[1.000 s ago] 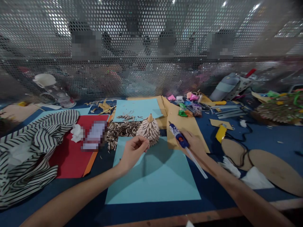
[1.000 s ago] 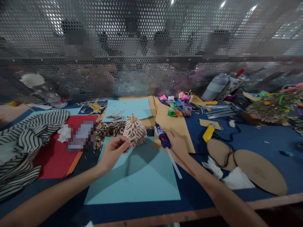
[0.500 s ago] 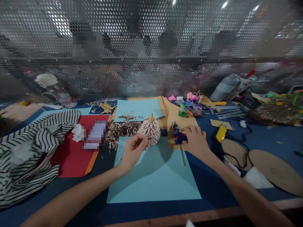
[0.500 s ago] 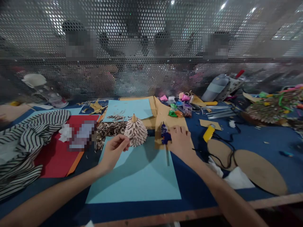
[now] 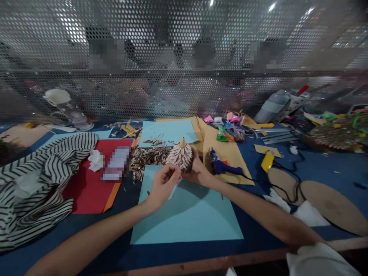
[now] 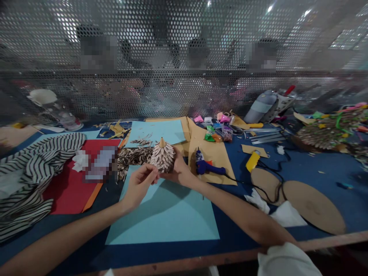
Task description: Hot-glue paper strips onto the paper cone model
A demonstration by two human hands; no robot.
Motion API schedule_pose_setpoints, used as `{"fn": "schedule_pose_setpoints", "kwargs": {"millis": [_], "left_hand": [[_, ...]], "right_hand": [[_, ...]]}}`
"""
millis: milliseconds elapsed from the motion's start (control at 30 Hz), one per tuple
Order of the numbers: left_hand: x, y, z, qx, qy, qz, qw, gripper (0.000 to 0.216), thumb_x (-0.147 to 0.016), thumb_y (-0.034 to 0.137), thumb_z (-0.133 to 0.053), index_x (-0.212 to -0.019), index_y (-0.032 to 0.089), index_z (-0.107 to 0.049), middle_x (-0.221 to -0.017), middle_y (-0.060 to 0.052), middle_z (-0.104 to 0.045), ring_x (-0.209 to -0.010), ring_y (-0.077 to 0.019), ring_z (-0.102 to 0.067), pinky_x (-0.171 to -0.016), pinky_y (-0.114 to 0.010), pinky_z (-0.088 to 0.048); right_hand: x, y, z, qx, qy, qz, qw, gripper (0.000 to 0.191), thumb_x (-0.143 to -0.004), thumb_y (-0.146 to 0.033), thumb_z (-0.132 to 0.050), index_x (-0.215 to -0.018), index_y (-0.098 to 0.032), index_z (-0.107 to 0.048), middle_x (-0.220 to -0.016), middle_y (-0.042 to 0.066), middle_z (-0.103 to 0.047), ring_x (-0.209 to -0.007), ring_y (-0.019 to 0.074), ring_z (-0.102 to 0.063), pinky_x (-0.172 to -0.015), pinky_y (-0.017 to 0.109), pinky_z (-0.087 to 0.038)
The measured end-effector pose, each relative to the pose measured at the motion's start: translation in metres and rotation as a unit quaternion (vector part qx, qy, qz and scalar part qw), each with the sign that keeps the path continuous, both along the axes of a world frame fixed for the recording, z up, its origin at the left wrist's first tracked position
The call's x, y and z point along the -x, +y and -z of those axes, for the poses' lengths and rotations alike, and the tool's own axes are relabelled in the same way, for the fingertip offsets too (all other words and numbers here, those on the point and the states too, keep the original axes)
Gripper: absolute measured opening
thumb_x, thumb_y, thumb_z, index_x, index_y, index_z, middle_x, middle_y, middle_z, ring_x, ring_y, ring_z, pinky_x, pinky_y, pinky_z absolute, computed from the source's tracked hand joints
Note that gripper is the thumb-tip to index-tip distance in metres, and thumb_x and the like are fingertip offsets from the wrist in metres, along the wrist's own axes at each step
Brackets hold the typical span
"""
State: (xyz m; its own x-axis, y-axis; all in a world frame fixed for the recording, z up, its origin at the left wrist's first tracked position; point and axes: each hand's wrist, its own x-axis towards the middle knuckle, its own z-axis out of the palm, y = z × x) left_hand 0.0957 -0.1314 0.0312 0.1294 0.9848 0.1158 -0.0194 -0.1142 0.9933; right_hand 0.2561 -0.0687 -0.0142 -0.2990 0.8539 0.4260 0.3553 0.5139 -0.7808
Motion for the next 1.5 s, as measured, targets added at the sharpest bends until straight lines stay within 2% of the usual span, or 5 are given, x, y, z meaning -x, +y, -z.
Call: {"fn": "schedule_pose_setpoints", "kwargs": {"millis": [233,433,633,833,1500], "left_hand": [[0.003,0.000,-0.006,-0.027,0.018,-0.014,0.999,0.025,-0.084,0.039,-0.058,-0.075,0.016,-0.056,-0.064,0.001,-0.054,-0.057,-0.0090,-0.049,-0.054,-0.020,-0.039],[0.013,0.008,-0.030,-0.210,0.123,-0.039,0.969,0.012,-0.089,0.026,-0.050,-0.082,0.018,-0.057,-0.070,0.000,-0.056,-0.064,-0.0101,-0.052,-0.060,-0.022,-0.043],[0.022,0.039,-0.040,-0.541,0.285,-0.082,0.787,0.011,-0.083,0.011,-0.056,-0.090,0.018,-0.060,-0.083,-0.006,-0.065,-0.084,-0.0157,-0.062,-0.078,-0.029,-0.052],[0.028,0.053,-0.033,-0.660,0.399,-0.073,0.632,0.025,-0.083,0.012,-0.060,-0.108,0.015,-0.060,-0.099,-0.010,-0.070,-0.093,-0.0201,-0.067,-0.083,-0.030,-0.056],[0.031,0.051,-0.029,-0.677,0.439,-0.059,0.588,0.037,-0.084,0.012,-0.059,-0.120,0.017,-0.056,-0.104,-0.013,-0.068,-0.093,-0.0229,-0.068,-0.081,-0.033,-0.058]], "right_hand": [[-0.008,-0.007,-0.005,-0.016,0.046,0.023,0.999,0.098,-0.059,-0.041,-0.080,-0.138,-0.017,-0.026,-0.135,0.017,-0.042,-0.125,0.0325,-0.042,-0.106,0.049,-0.035],[-0.014,-0.024,-0.004,-0.005,0.071,0.038,0.997,0.093,-0.064,-0.043,-0.077,-0.137,-0.021,-0.024,-0.133,0.016,-0.043,-0.123,0.0326,-0.045,-0.102,0.048,-0.039],[-0.011,-0.027,0.005,-0.004,0.087,0.032,0.996,0.088,-0.065,-0.041,-0.076,-0.136,-0.020,-0.028,-0.131,0.015,-0.046,-0.123,0.0328,-0.045,-0.103,0.049,-0.038],[-0.012,-0.029,0.004,0.003,0.103,-0.003,0.995,0.087,-0.067,-0.044,-0.075,-0.136,-0.022,-0.028,-0.133,0.014,-0.045,-0.124,0.0326,-0.044,-0.104,0.048,-0.037],[-0.013,-0.036,0.000,0.001,0.067,-0.008,0.998,0.089,-0.065,-0.046,-0.075,-0.137,-0.024,-0.027,-0.134,0.013,-0.045,-0.123,0.0346,-0.044,-0.102,0.049,-0.039]]}}
